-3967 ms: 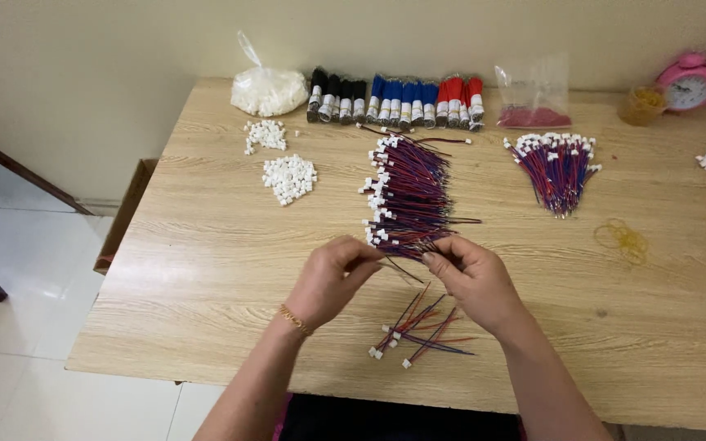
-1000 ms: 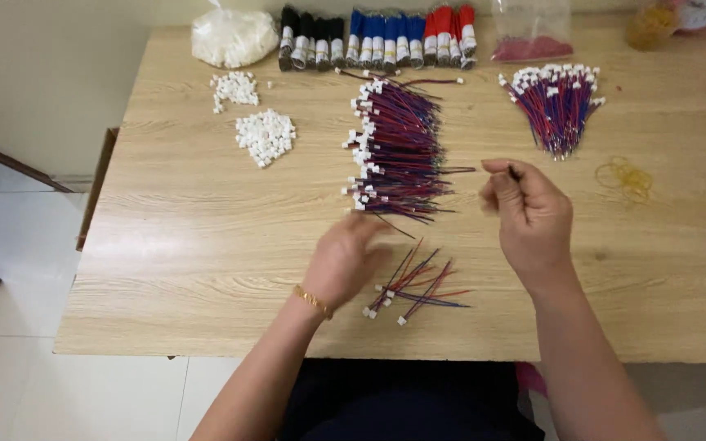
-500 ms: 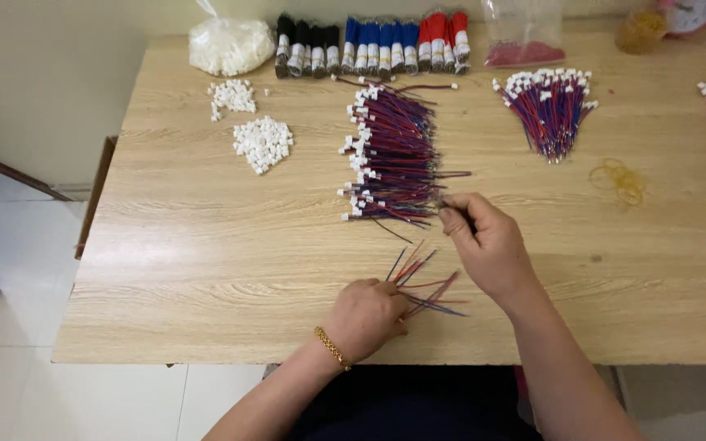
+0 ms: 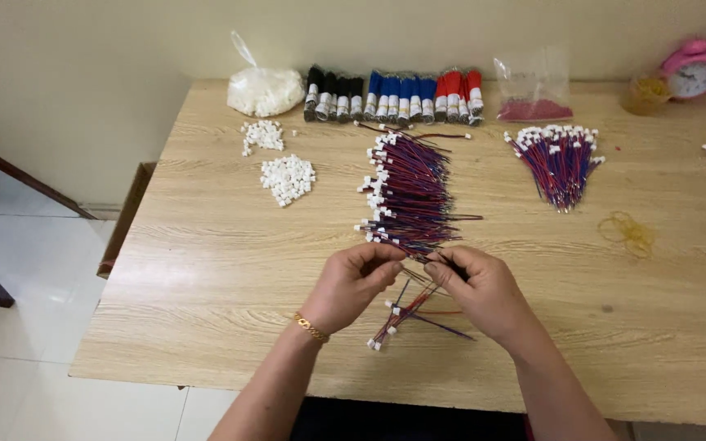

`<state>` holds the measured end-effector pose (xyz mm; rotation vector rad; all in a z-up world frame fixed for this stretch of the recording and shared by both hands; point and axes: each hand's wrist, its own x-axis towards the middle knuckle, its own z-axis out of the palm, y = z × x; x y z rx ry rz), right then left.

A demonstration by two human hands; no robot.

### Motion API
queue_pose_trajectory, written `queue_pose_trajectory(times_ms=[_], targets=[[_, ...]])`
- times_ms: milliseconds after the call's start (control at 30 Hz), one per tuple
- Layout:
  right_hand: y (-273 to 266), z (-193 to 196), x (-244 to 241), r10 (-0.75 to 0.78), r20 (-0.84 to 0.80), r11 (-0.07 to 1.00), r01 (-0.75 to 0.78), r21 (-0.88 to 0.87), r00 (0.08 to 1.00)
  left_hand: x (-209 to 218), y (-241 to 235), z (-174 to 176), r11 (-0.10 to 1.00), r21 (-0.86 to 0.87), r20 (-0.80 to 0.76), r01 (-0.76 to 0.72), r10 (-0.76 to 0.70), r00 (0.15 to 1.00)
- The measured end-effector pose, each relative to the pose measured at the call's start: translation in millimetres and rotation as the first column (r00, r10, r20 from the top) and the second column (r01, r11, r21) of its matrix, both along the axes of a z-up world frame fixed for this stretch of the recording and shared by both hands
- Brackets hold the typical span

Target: The person repeatedly picks small white plastic connectors and slides them onto thin colored wires, then places the assembled units into a growing pile on the table. The hands work one at a time, handling connectors and wires directly without tools.

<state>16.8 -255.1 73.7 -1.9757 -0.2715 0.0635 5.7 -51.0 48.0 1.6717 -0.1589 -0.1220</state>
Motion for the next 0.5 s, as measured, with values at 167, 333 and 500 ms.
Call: queue_pose_trajectory(times_ms=[167, 333, 500], targets=[[3.7, 12.7, -2.4, 0.039, 0.032, 0.994, -0.036, -0.105, 0.999, 8.9, -16.4, -23.5, 0.975, -0.213, -0.073, -0.064, 0.049, 0.996], [8.3, 8.2, -1.4, -0.038, -0.007, 0.998, 0.038, -0.052, 0.999, 8.1, -19.8, -24.3, 0.946, -0.310, -0.101, -0.095, 0.066, 0.993], [13.5, 0.3, -0.3, -0.038, -0.030, 0.993, 0.042, 0.108, 0.999, 7.7, -23.5, -26.2, 0.871, -0.474, -0.156, -0.131, 0.063, 0.986]])
